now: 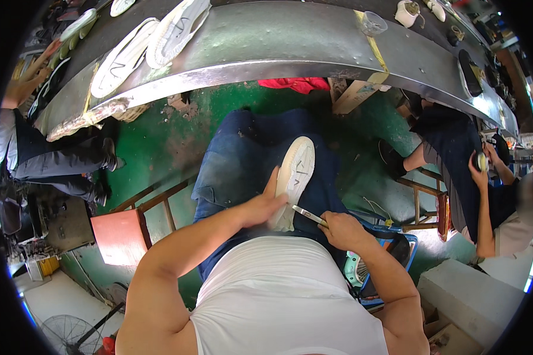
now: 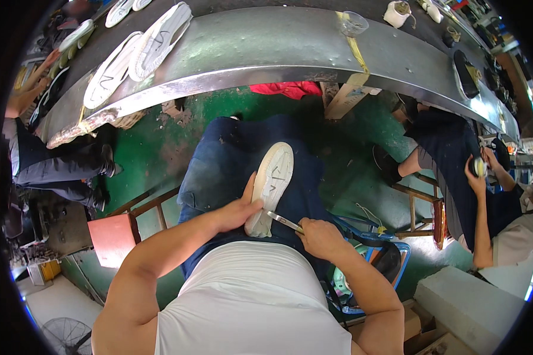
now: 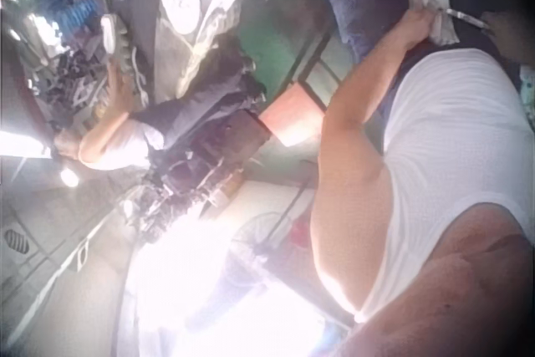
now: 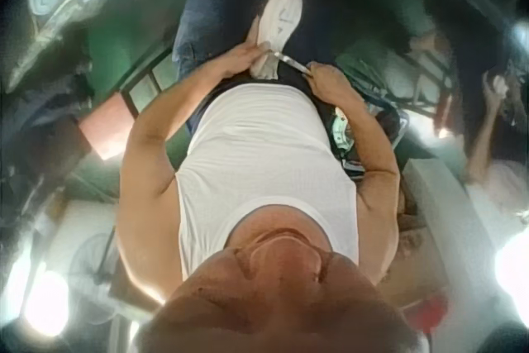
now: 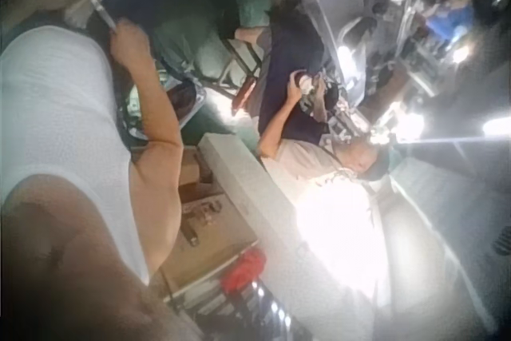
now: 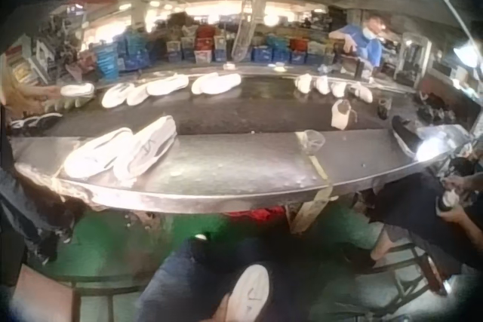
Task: Assembling shoes by pulling the upper material over the last with pliers and securing it with a hammer.
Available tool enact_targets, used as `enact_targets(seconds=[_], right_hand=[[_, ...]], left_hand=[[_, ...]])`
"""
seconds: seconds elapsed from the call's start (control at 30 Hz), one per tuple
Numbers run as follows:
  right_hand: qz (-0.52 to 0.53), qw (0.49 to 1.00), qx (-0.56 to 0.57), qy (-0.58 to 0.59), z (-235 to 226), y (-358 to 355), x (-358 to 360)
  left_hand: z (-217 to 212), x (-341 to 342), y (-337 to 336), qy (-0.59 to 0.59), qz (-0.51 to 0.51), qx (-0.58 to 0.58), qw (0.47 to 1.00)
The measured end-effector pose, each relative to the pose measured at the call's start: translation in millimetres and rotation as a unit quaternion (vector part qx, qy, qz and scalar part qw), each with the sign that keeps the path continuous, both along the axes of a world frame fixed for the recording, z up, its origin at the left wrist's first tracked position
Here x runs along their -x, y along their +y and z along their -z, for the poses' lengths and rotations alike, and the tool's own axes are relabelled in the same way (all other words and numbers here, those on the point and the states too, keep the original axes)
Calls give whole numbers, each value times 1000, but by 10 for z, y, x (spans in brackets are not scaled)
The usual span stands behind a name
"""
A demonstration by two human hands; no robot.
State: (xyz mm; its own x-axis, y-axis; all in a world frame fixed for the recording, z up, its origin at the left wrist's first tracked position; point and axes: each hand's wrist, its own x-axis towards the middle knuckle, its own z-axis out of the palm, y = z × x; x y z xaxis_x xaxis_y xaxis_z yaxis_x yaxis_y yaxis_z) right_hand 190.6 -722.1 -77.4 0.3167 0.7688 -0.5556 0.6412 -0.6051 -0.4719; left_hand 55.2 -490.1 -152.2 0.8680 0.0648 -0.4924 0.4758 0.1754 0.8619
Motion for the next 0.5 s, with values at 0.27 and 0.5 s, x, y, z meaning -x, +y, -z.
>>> enact_targets(seconds=[0.27,0.5], right_hand=[[117,969,-33,215,-416,172,-238],[50,993,-81,63,42,284,-74]], left_hand=[[-231,-39,-197,18,-12,-171,985],[-119,88,48,-54,26,-176,983]])
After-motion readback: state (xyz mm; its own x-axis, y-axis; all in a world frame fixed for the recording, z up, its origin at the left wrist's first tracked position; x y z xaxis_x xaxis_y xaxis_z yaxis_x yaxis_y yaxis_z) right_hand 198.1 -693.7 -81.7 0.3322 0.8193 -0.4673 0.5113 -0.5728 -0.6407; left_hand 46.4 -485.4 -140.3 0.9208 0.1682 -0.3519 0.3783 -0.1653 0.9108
